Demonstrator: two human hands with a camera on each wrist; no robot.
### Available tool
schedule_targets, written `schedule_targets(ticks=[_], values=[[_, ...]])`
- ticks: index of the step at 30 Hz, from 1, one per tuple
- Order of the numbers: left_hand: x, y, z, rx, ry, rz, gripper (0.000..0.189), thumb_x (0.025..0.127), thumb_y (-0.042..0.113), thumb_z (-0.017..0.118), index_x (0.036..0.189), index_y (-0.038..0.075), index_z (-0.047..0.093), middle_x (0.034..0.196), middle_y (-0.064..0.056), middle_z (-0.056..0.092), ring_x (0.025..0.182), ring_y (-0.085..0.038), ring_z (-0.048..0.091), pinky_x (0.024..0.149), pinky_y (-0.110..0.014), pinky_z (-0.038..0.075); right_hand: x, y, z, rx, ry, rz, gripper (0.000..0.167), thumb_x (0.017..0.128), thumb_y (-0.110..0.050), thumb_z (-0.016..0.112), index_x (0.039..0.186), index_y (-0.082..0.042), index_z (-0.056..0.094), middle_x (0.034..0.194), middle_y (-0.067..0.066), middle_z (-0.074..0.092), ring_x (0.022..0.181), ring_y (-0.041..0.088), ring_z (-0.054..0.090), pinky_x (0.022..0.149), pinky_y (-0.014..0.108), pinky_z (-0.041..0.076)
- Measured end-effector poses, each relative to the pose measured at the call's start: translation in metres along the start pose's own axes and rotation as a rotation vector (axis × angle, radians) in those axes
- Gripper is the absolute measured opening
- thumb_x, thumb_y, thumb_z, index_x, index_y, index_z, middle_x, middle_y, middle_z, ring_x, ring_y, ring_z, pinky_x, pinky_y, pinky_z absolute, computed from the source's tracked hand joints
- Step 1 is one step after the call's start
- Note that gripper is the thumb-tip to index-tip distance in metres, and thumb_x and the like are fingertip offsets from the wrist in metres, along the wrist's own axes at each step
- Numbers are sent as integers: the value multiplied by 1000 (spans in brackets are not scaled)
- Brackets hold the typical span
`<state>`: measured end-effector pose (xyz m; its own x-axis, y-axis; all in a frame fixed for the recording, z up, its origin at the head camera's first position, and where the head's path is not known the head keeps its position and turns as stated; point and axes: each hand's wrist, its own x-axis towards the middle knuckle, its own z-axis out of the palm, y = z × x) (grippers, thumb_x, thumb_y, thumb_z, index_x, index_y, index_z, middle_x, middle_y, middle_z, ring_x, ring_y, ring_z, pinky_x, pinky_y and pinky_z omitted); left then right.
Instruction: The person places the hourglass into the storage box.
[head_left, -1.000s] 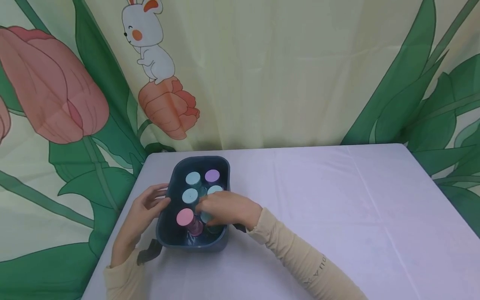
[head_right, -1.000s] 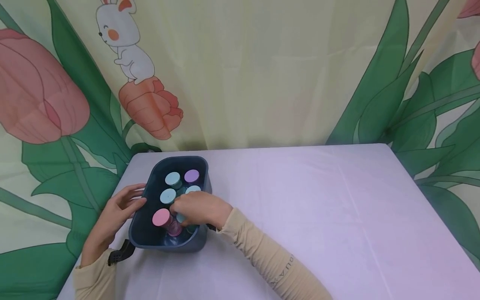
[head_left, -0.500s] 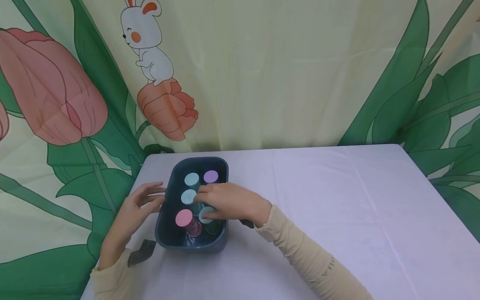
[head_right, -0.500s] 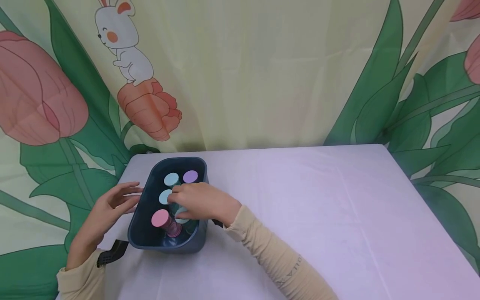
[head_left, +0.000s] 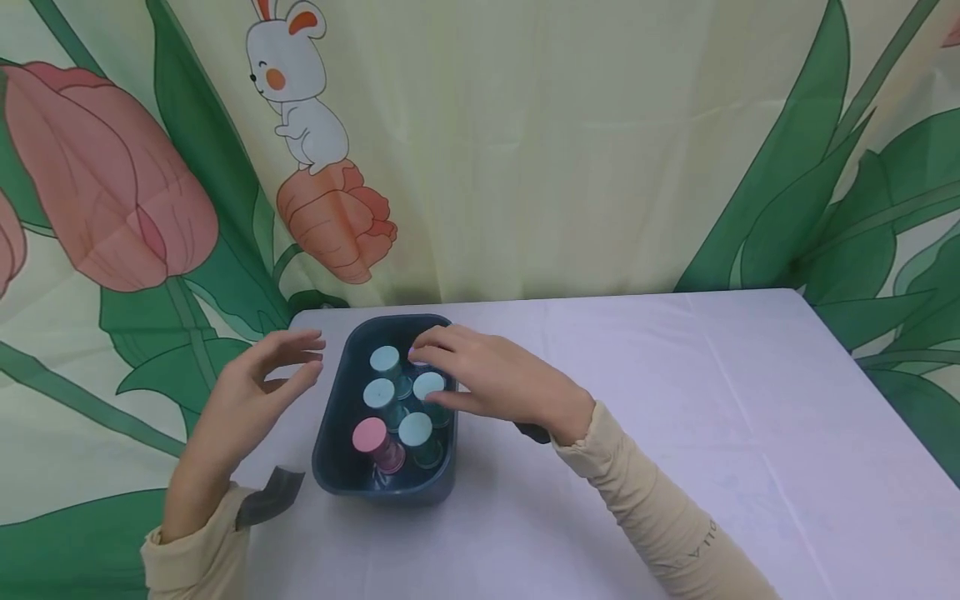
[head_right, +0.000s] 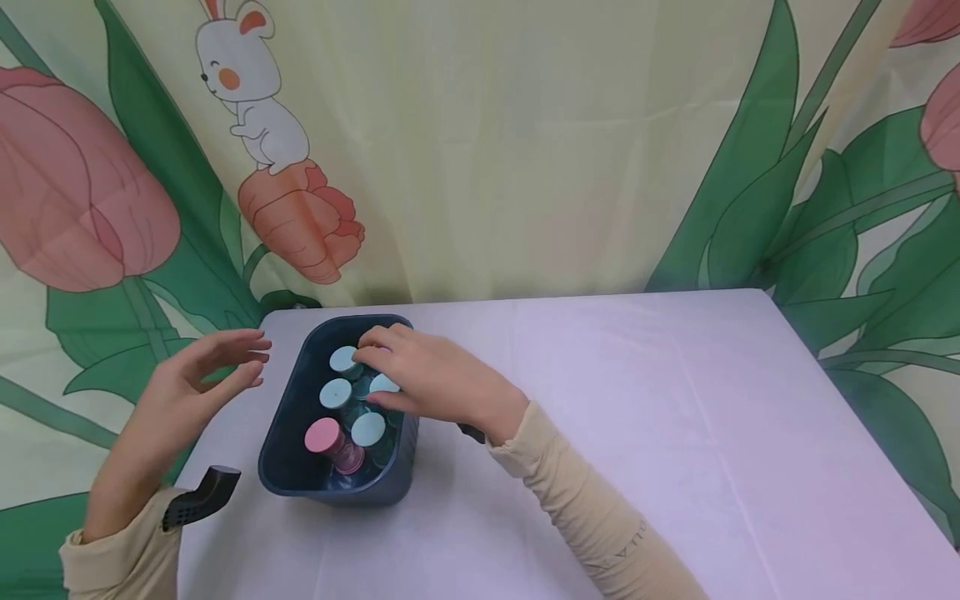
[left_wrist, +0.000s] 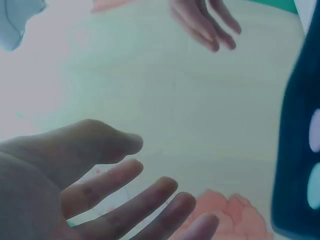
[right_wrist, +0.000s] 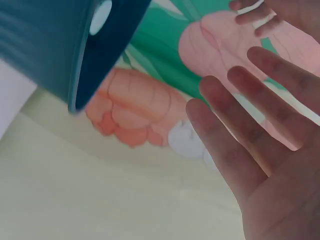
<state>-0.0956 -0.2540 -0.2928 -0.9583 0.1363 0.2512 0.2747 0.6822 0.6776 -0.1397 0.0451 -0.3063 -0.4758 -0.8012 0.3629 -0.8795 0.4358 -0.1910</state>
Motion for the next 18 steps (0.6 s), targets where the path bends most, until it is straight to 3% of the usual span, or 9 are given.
schedule_targets(ticks=[3, 9, 12, 18], values=[[3, 17, 3, 19, 39, 20, 38, 97, 21, 66, 134, 15, 60, 126, -9, 67, 107, 10, 55, 82, -3, 44, -8, 3, -9, -7, 49, 17, 49, 89, -28, 76, 132, -10, 60, 134, 4, 57, 123, 15, 54, 94, 26, 52], [10, 49, 16, -1, 110, 56, 34, 95, 17, 68, 128, 11, 63, 122, -8, 67, 110, -18, 63, 84, -4, 43, -28, 9, -25, -42, 112, 75, 52, 90, -29, 75, 134, -9, 57, 137, 7, 56, 127, 19, 53, 98, 33, 52], [12, 60, 24, -24, 138, 83, 33, 93, 14, 69, 126, 10, 64, 122, -6, 67, 110, -18, 62, 87, -7, 45, -36, 12, -31, -51, 143, 99, 54, 90, -28, 75, 137, -10, 55, 139, 8, 55, 127, 20, 54, 98, 36, 52], [14, 75, 45, -20, 194, 129, 37, 90, 11, 73, 126, 9, 65, 122, -8, 67, 113, -20, 59, 94, -41, 53, -51, 17, -35, -68, 261, 90, 56, 89, -24, 75, 139, -8, 53, 138, 8, 54, 124, 20, 54, 96, 35, 52]])
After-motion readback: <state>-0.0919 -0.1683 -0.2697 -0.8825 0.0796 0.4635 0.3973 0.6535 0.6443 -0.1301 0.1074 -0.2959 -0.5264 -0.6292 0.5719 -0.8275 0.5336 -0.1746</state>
